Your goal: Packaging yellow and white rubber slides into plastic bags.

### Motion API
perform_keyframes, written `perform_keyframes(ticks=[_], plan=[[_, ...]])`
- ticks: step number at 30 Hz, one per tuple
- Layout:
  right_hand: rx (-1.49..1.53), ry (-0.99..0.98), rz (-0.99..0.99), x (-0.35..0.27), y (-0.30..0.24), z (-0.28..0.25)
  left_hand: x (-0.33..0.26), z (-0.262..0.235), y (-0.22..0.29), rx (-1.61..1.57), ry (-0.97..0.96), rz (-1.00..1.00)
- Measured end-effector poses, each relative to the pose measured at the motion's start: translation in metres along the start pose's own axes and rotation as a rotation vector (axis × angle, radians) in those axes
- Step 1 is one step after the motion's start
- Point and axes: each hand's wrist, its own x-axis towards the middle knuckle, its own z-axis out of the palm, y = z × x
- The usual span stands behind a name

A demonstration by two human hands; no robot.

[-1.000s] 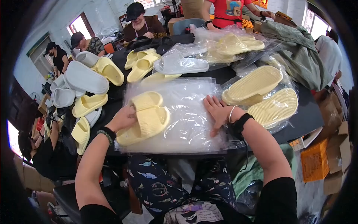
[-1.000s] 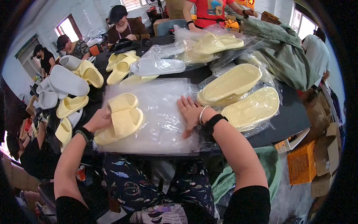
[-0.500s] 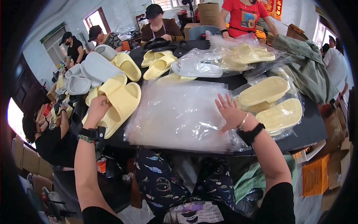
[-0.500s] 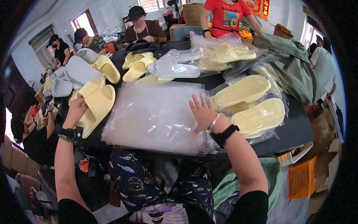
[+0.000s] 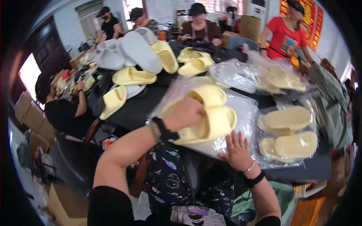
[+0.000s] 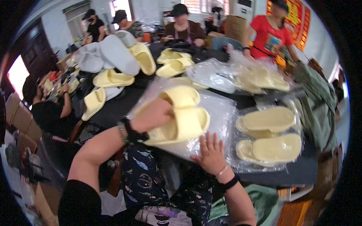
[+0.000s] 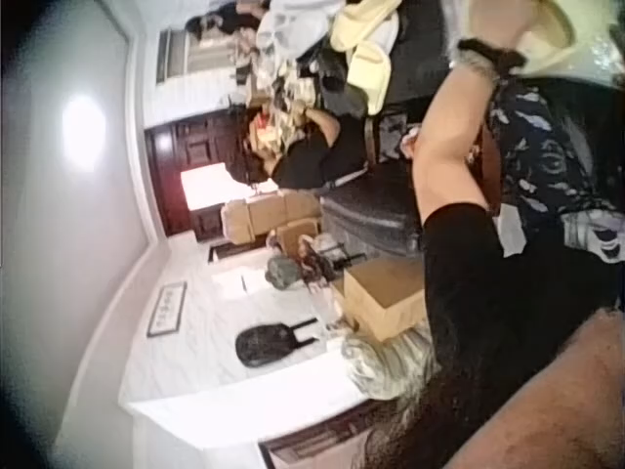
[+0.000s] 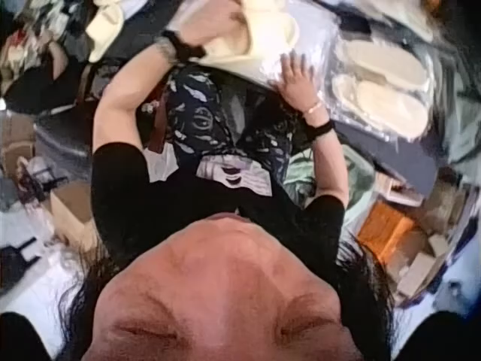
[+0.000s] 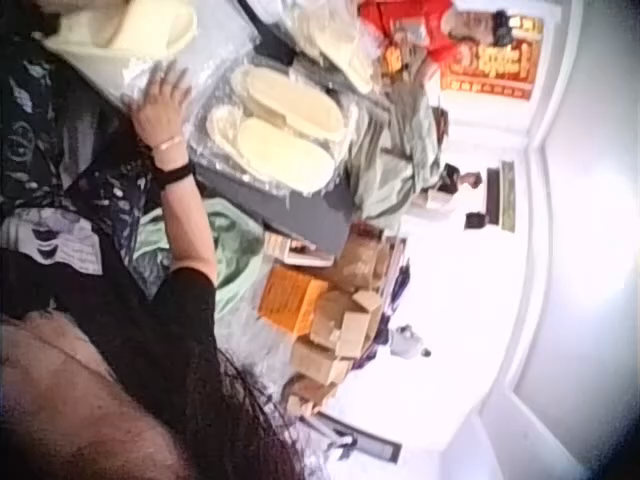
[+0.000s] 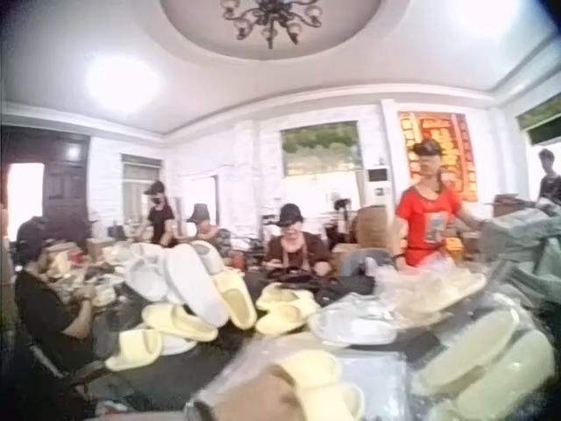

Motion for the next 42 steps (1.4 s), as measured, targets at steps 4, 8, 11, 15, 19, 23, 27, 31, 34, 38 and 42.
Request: perform_keyframes(ticks=[4,8,11,15,19,23,27,31,34,38,42], plan=[[-0.014,-0.023,-0.02,-0.002,-0.004,-0.005,-0.007,0.038,-0.019,0.15,-0.102,-0.165],[0.004,-0.031,-0.012,-0.003,-0.008,-0.005,-0.012,0.034,-0.044,0.108,-0.146,-0.284],[0.022,-0.073,0.039,-0.005,-0.006,-0.005,-0.017,0.027,-0.054,0.099,-0.133,-0.282],[0.013,-0.068,0.045,-0.005,-0.004,-0.006,-0.023,0.025,-0.072,0.122,-0.063,-0.198],[0.012,-0.039,0.025,-0.001,-0.005,-0.005,-0.035,0.014,-0.076,0.175,-0.052,-0.183],[0.01,0.005,0.014,-0.002,-0.005,-0.004,-0.066,-0.003,-0.061,0.27,0.111,-0.152],[0.005,0.012,0.018,-0.004,-0.004,-0.003,-0.086,-0.032,-0.032,0.235,-0.23,-0.235],[0.009,0.008,0.021,-0.005,-0.003,-0.004,-0.098,-0.03,-0.044,0.185,-0.288,-0.141],[0.007,0.015,0.024,-0.005,-0.001,-0.003,-0.099,-0.025,-0.042,0.158,-0.29,-0.118],[0.024,0.009,0.026,-0.001,-0.005,-0.005,-0.101,-0.019,-0.034,0.305,-0.238,-0.029],[0.049,-0.001,0.041,-0.002,-0.008,-0.007,-0.1,-0.019,-0.033,0.358,-0.258,0.046]])
